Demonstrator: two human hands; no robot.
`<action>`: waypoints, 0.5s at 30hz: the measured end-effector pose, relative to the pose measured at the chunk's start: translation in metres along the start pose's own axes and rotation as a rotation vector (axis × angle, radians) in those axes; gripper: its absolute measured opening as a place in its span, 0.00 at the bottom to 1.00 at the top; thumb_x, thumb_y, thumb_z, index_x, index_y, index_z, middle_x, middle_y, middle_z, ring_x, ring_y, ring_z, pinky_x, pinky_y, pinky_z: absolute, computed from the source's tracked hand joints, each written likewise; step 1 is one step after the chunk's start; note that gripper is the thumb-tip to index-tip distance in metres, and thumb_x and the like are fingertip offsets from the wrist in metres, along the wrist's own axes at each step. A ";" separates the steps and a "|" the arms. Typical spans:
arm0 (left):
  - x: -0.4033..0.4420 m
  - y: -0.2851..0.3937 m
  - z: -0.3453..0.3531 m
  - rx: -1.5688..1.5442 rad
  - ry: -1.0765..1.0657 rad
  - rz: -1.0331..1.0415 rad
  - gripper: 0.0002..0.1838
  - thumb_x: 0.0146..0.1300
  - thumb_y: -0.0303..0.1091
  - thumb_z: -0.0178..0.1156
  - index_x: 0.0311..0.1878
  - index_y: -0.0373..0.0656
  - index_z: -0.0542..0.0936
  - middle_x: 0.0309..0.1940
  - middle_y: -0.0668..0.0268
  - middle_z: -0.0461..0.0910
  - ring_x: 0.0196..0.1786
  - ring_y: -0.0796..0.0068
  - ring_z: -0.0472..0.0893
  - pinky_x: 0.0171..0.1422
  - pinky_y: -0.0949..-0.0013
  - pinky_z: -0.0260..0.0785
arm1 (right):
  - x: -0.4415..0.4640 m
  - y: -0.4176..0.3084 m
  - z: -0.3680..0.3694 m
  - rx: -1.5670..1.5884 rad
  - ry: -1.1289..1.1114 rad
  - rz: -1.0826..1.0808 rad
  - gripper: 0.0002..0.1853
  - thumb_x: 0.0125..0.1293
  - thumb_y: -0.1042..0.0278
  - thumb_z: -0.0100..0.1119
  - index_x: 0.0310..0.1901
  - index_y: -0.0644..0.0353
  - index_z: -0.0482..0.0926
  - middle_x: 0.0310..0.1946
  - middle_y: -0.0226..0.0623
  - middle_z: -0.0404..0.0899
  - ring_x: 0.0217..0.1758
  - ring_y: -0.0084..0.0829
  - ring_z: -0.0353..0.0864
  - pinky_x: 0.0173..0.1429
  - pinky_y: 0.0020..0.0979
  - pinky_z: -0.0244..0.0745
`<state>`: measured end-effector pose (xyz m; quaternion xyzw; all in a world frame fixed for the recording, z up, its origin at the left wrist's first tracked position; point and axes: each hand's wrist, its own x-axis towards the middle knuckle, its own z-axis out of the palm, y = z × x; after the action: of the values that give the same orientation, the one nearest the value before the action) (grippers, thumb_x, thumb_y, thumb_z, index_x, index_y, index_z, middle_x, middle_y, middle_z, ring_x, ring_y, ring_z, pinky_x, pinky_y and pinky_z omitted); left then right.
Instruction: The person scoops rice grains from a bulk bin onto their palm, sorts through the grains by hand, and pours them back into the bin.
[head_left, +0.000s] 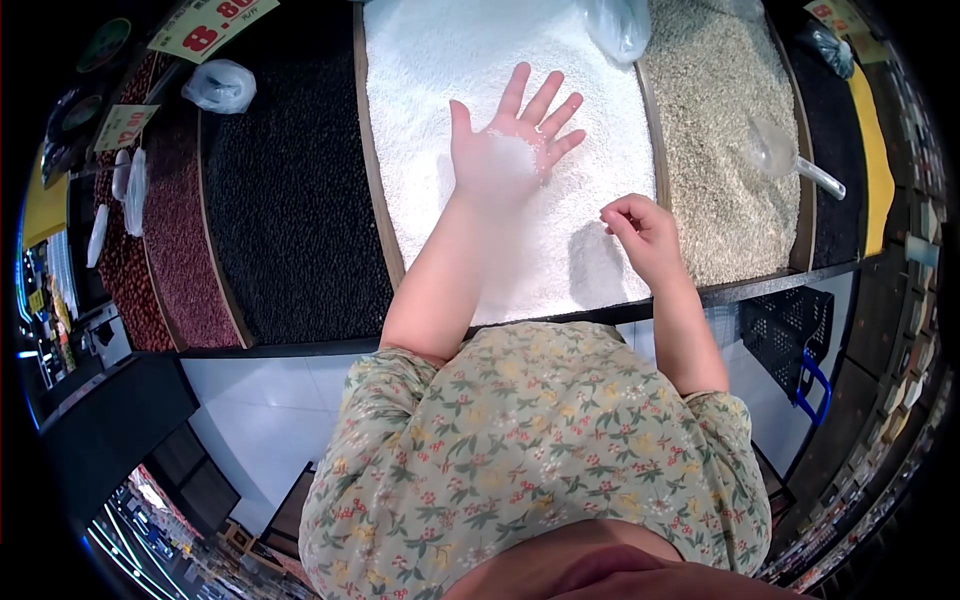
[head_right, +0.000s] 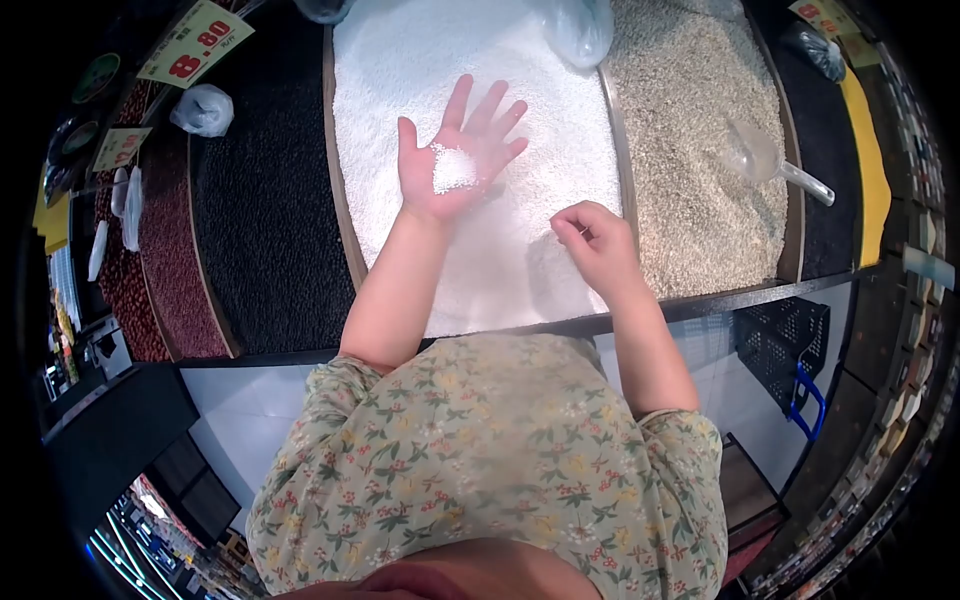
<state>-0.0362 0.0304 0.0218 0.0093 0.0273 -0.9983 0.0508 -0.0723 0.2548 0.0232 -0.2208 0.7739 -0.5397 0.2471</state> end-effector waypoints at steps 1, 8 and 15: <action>0.001 0.001 -0.002 -0.078 -0.002 0.015 0.46 0.63 0.75 0.20 0.75 0.55 0.55 0.77 0.55 0.45 0.77 0.40 0.43 0.72 0.30 0.44 | 0.000 0.000 0.001 0.000 -0.002 0.002 0.05 0.63 0.72 0.62 0.37 0.64 0.82 0.31 0.33 0.80 0.32 0.20 0.77 0.35 0.22 0.72; -0.002 0.001 0.007 0.067 0.019 -0.025 0.46 0.63 0.76 0.20 0.76 0.56 0.53 0.77 0.56 0.45 0.76 0.39 0.45 0.71 0.29 0.44 | 0.004 -0.002 0.000 0.012 -0.001 0.005 0.05 0.63 0.73 0.62 0.36 0.65 0.82 0.31 0.33 0.80 0.31 0.20 0.76 0.35 0.22 0.71; 0.001 0.009 -0.001 -0.135 -0.023 0.011 0.46 0.63 0.76 0.20 0.76 0.56 0.53 0.77 0.56 0.45 0.76 0.38 0.44 0.71 0.27 0.44 | 0.004 -0.003 0.001 -0.006 -0.002 0.024 0.04 0.63 0.73 0.62 0.36 0.64 0.82 0.31 0.33 0.79 0.31 0.20 0.76 0.34 0.22 0.71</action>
<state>-0.0363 0.0217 0.0200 -0.0053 0.0940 -0.9939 0.0571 -0.0741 0.2505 0.0252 -0.2129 0.7778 -0.5341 0.2537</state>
